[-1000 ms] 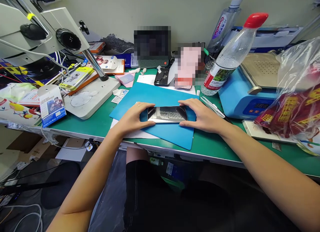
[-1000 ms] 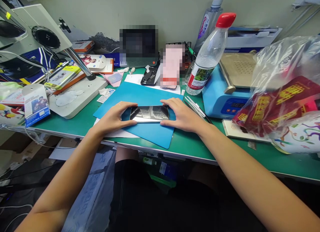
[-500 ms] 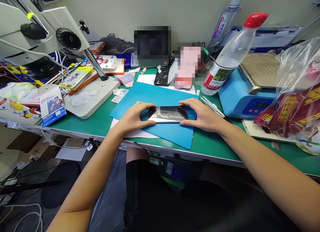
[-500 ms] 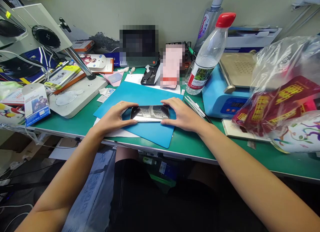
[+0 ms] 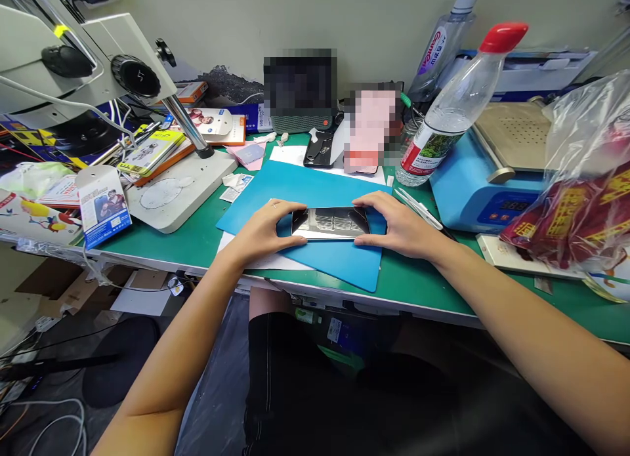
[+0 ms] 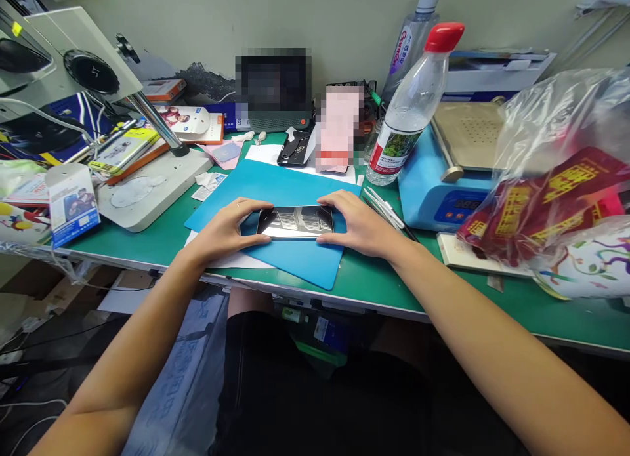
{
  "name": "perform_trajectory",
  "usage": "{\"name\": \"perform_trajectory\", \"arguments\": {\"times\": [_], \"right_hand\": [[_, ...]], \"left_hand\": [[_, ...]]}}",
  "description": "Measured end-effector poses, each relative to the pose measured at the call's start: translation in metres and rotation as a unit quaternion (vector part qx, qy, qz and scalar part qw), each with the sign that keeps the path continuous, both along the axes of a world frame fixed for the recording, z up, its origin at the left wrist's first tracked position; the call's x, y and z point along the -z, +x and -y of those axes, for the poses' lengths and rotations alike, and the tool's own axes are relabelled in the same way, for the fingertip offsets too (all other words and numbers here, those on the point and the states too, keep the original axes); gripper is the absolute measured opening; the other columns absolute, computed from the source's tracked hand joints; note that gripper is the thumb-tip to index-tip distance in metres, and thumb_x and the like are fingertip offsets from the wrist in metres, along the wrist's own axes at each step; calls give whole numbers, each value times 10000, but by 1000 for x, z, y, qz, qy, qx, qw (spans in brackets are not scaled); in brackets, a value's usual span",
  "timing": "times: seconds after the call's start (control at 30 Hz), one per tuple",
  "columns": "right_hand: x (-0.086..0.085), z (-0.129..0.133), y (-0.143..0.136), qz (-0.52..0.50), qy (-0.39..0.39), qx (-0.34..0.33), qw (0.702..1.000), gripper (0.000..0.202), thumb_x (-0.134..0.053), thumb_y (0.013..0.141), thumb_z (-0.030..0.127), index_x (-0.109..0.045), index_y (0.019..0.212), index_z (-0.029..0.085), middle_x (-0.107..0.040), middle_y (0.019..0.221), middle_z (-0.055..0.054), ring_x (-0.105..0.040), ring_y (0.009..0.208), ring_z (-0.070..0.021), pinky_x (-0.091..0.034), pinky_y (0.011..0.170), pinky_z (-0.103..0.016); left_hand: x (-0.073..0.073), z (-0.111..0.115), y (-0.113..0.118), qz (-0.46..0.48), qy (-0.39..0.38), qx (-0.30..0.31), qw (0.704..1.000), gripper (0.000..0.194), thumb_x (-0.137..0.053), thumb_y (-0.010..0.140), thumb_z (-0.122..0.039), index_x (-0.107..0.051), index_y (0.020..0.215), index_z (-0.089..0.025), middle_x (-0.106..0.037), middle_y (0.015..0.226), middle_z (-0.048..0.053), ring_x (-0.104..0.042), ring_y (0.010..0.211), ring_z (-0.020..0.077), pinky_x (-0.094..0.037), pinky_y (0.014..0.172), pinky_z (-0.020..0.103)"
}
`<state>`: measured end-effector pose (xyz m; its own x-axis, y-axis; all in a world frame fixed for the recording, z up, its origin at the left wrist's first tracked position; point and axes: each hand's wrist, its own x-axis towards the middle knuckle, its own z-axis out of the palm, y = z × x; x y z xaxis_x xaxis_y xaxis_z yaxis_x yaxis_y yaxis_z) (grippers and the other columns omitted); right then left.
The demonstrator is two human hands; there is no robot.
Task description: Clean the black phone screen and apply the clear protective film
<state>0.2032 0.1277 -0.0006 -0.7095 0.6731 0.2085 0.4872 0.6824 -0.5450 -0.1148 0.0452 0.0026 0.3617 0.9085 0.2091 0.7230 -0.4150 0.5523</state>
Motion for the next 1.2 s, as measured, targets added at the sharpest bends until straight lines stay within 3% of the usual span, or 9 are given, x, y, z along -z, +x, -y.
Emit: {"name": "perform_trajectory", "arguments": {"times": [0.17, 0.33, 0.47, 0.6, 0.77, 1.07, 1.2], "right_hand": [[-2, 2, -1, 10, 7, -3, 1000, 735, -743, 820, 694, -613, 1408, 271, -648, 1385, -147, -608, 1291, -408, -513, 1083, -632], [-3, 2, -1, 17, -2, -4, 1000, 849, -722, 789, 766, -584, 1467, 272, -625, 1422, -151, -575, 1336, -421, -498, 1115, -625], [0, 0, 0, 1, -23, 2, 1000, 807, -639, 855, 770, -574, 1484, 269, -627, 1435, -154, -579, 1342, -415, -482, 1135, -618], [2, -2, -1, -21, -16, 2, 1000, 683, -537, 952, 707, -600, 1452, 246, -659, 1390, -165, -607, 1302, -400, -484, 1118, -624], [2, -1, -2, -16, -5, 2, 1000, 593, -524, 979, 651, -637, 1411, 263, -679, 1371, -149, -616, 1286, -396, -500, 1097, -617], [2, -2, -2, -30, -17, 1, 999, 581, -486, 996, 631, -657, 1399, 248, -686, 1357, -152, -609, 1286, -398, -483, 1098, -619], [3, -3, -3, -37, -20, -2, 999, 622, -471, 1003, 627, -650, 1403, 185, -684, 1342, -183, -610, 1278, -396, -477, 1099, -611]], "left_hand": [[0, 0, 1, -8, -7, 4, 1000, 567, -749, 942, -472, -588, 1442, -259, -664, 1437, 83, -576, 1328, 301, -483, 1125, 495], [-3, 2, 1, -13, 0, 6, 1000, 567, -713, 959, -491, -571, 1461, -270, -609, 1507, 91, -533, 1403, 310, -438, 1186, 502], [-15, 8, -10, 6, 67, -52, 996, 424, -545, 1051, -443, -598, 1426, -253, -604, 1493, 96, -538, 1417, 285, -417, 1209, 464], [-19, 14, -27, -54, 77, -113, 989, 345, -523, 1048, -408, -689, 1290, -227, -679, 1356, 95, -599, 1311, 309, -464, 1145, 485], [-11, 22, -29, -113, 26, -122, 986, 343, -509, 1042, -442, -753, 1170, -237, -709, 1271, 105, -636, 1198, 334, -522, 1037, 492], [-5, 27, -23, -171, 37, -216, 961, 162, -523, 1002, -279, -658, 918, -248, -697, 895, 65, -666, 864, 284, -496, 744, 396], [-12, 24, -17, -162, 40, -178, 970, 131, -560, 999, -249, -680, 952, -233, -716, 938, 49, -658, 877, 254, -483, 747, 369]]}}
